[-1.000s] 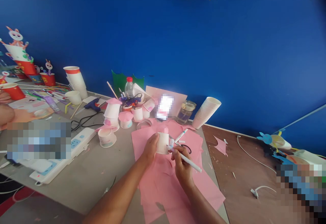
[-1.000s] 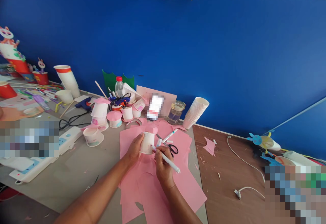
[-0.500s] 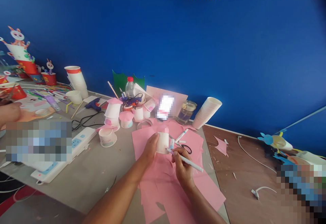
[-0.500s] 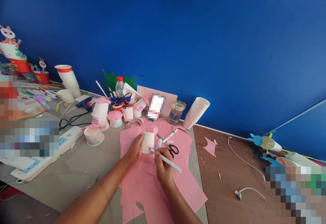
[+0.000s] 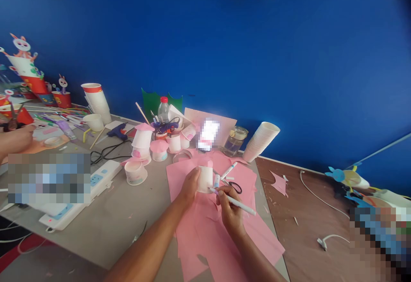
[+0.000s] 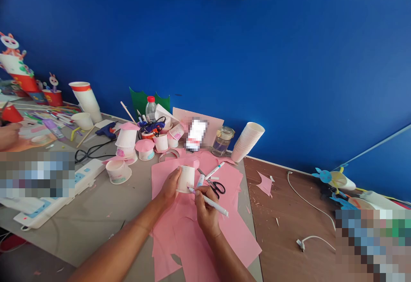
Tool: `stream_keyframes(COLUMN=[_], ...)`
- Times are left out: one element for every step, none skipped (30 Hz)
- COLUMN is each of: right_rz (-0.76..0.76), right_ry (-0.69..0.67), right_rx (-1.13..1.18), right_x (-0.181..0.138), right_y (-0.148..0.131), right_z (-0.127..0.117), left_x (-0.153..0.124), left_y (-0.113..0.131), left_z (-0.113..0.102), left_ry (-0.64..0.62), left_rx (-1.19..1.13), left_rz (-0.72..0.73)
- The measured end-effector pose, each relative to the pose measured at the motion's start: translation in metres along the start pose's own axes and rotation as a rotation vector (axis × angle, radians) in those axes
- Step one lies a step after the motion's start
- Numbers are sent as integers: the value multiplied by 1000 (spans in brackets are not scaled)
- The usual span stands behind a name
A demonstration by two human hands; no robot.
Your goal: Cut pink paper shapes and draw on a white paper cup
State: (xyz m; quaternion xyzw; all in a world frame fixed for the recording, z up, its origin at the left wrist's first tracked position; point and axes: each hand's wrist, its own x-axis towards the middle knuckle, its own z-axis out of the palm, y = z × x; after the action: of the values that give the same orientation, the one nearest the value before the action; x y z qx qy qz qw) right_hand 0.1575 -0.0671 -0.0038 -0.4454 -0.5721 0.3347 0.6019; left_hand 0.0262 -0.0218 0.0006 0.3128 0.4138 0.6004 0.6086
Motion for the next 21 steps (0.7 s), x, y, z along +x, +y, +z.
stream_keyframes(right_rz=[4,5,5,3,2,1,2,3,7,9,12,15,17,17,13,8,5,3,4,7,13], right_ry=[-4,-7,-8,-11,-14,-18,-24,-31,-38,-41,-44,-47,-48,-47,-46,-41,-35,-27,-19,-12,-6], right_rx=[3,4,3,1,1,4,9,15,21,24,25,25,26,31,39,51,66,84,101,116,127], right_x=[0,0,0,1,1,1,1,1,1,1,1,1,1,1,1,1,1,0,0,0,-1], right_y=[-1,-1,-2,-2,-2,-2,-2,-2,-2,-1,-1,-1,-1,-1,-2,-3,-4,-6,-7,-8,-9], right_z=[0,0,0,0,-1,-1,-1,-2,-2,-3,-3,-3,-4,-4,-3,-3,-3,-2,-1,-1,0], left_x=[0,0,0,0,-1,-1,-2,-2,-3,-4,-5,-5,-5,-6,-6,-5,-5,-4,-4,-4,-3], left_y=[0,0,-1,0,0,1,1,2,3,4,5,5,6,6,6,5,5,4,4,4,3], left_z=[0,0,0,0,0,0,1,1,2,2,2,3,3,3,3,3,3,3,3,2,3], left_ry=[-2,-5,-8,-10,-14,-19,-24,-28,-34,-36,-34,-33,-34,-37,-39,-35,-26,-15,-2,6,7], left_rx=[-3,-5,-8,-10,-12,-13,-13,-13,-12,-10,-8,-6,-4,-2,-1,-2,-4,-6,-8,-8,-8], left_rz=[1,1,-1,-4,-5,-4,-1,3,7,7,4,-3,-13,-20,-22,-20,-16,-11,-6,-5,-7])
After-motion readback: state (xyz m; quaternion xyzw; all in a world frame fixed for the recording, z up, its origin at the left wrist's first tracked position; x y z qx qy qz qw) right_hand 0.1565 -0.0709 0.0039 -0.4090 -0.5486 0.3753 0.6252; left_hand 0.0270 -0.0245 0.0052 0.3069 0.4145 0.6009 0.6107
